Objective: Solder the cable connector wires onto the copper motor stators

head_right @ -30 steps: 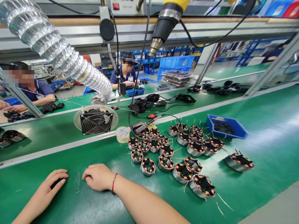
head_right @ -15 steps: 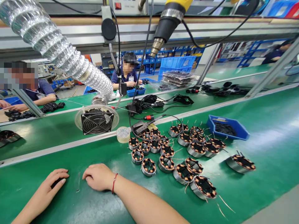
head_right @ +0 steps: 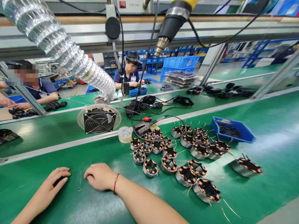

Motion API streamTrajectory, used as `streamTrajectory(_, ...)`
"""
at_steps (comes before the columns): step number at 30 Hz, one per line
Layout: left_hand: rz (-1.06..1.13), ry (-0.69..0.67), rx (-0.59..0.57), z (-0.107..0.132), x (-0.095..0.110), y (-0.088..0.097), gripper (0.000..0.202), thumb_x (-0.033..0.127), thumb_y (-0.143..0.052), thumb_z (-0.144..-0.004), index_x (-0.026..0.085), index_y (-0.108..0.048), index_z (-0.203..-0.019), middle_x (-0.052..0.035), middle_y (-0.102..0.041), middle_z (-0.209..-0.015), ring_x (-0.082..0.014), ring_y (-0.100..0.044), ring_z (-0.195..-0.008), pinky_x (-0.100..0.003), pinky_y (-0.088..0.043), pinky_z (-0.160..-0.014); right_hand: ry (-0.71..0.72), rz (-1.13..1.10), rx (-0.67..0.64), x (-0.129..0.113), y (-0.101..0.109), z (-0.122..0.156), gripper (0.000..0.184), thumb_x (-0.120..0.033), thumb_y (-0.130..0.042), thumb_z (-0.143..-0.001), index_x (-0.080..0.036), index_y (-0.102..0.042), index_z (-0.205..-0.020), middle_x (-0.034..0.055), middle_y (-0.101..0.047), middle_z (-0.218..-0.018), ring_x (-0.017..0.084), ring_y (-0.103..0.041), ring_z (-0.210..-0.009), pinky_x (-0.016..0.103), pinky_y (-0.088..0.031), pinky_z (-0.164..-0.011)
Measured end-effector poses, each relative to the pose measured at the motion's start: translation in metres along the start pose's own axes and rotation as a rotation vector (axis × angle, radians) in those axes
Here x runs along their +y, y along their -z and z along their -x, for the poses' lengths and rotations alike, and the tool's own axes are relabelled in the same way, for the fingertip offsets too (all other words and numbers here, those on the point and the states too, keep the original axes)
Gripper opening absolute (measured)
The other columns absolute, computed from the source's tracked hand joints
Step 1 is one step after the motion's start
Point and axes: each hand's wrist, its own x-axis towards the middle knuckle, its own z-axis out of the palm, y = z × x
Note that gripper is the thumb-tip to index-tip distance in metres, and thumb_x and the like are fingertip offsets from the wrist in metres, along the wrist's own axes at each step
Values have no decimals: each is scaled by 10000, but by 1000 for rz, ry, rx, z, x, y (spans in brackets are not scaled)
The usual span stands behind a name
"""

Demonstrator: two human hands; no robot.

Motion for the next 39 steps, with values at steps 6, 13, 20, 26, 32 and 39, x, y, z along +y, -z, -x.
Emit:
streamTrajectory(6,0,5,-29,1,3,2,348,472,-426,-883,252,-688,-945,-84,-623,-1147,-254,-580,-1111,-473,-476,-994,4,-3,5,1,0,0,278,-138,-482,-857,-174,-700,-1025,36,-707,-1013,149,-645,-946,227,-454,-861)
streamTrajectory(13,-11,2,-11,2,5,3,339,471,-436,-874,257,-692,-934,-78,-632,-1136,-254,-591,-1097,-463,-496,-975,-3,1,5,1,0,-1,273,-144,-488,-858,-179,-701,-1025,34,-706,-1016,150,-643,-950,231,-452,-863)
streamTrajectory(20,-12,-5,-21,1,2,0,339,470,-436,-881,255,-689,-952,-83,-619,-1156,-260,-578,-1116,-484,-479,-990,-4,5,-1,3,-1,-1,275,-151,-484,-857,-187,-697,-1026,31,-704,-1015,153,-642,-949,237,-453,-858)
streamTrajectory(26,-20,-4,-29,1,2,1,338,471,-430,-882,267,-687,-960,-74,-618,-1154,-260,-576,-1115,-487,-477,-989,-5,1,-6,1,-1,-1,275,-151,-483,-859,-182,-699,-1027,33,-704,-1015,152,-642,-946,234,-452,-860)
streamTrajectory(32,-22,6,-34,1,3,2,345,475,-424,-882,261,-682,-963,-78,-613,-1160,-259,-572,-1120,-483,-475,-989,-10,-2,-13,-1,0,0,277,-144,-483,-857,-182,-700,-1024,31,-704,-1016,151,-641,-952,232,-451,-867)
streamTrajectory(39,-18,0,-33,2,3,1,352,472,-424,-880,253,-687,-962,-88,-616,-1158,-262,-572,-1121,-489,-472,-990,-12,-4,-18,-1,1,-1,278,-146,-480,-860,-184,-699,-1027,31,-703,-1014,150,-642,-951,234,-453,-867)
